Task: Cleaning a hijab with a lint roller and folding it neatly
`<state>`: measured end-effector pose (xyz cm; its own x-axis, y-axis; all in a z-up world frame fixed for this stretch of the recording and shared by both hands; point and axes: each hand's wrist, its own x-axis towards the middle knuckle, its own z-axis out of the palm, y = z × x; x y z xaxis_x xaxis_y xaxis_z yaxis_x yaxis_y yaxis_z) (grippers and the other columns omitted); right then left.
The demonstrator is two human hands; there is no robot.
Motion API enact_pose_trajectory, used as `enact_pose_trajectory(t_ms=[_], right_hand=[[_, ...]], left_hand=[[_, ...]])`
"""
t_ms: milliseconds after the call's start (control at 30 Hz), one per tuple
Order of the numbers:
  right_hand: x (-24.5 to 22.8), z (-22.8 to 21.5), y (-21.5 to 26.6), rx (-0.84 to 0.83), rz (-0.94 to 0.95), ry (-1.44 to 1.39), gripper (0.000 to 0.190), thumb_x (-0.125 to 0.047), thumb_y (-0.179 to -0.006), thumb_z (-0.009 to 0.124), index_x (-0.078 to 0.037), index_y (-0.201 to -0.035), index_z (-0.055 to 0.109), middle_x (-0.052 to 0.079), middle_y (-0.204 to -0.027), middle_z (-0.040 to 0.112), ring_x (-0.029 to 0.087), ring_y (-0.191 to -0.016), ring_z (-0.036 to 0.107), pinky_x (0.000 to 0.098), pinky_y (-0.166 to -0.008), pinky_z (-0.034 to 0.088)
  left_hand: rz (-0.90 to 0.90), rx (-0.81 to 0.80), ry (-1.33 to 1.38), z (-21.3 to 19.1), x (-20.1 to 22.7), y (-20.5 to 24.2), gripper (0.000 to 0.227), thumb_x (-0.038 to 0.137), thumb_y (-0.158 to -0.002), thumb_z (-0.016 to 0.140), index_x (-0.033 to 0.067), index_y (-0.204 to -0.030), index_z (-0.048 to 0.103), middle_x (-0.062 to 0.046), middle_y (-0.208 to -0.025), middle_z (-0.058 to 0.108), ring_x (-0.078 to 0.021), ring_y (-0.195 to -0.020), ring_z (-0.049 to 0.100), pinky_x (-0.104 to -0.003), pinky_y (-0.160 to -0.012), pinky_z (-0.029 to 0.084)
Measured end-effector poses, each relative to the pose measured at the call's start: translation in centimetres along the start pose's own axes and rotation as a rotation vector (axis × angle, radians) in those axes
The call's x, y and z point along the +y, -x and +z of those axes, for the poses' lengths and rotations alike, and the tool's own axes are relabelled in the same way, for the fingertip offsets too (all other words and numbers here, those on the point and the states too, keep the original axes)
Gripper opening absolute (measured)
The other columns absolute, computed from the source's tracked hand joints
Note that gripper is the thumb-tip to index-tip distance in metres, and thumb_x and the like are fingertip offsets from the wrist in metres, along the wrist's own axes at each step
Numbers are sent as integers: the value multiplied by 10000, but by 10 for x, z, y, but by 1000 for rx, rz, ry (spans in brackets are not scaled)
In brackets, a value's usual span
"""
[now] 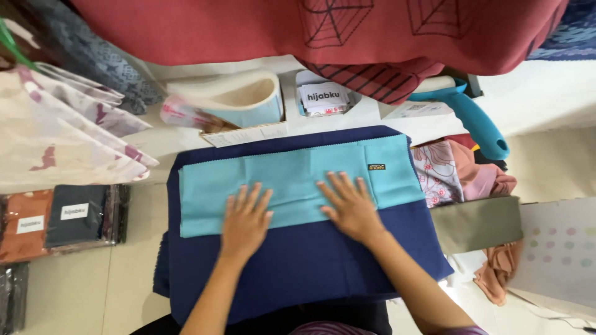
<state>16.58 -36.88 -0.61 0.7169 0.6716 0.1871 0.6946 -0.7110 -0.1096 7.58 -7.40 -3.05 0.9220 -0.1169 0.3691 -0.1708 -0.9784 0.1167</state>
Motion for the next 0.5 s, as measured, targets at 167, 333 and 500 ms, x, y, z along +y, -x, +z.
enact_pose_trajectory(t_ms=[167,333,500], right_hand=[[71,-8,55,-108,321,82,587,-580,-1089,281,-361,-1631,337,-22,-1738,183,230,-1595,94,503,-1250,8],[84,-24,62,-250,461,41,602,-586,-1064,289,-415,-1640,245,-23,-1733,193,298,-1574,197,632,-1235,149],[109,-11,53,-151,459,-29,610,-619,-1016,439,-406,-1586,397,-31,-1680,342,308,-1555,273,697,-1220,134]], left_hand=[[-234,-176,-72,-27,-52,41,547,439,-1064,353,319,-1595,401,-37,-1672,352,-389,-1511,324,-594,-1206,222],[-290,-163,-72,-15,-61,54,542,423,-1087,332,317,-1617,367,-24,-1692,320,-361,-1539,282,-544,-1258,144],[-276,-113,-68,-20,-72,36,543,443,-1060,426,340,-1593,413,-25,-1659,376,-369,-1495,362,-568,-1217,249]])
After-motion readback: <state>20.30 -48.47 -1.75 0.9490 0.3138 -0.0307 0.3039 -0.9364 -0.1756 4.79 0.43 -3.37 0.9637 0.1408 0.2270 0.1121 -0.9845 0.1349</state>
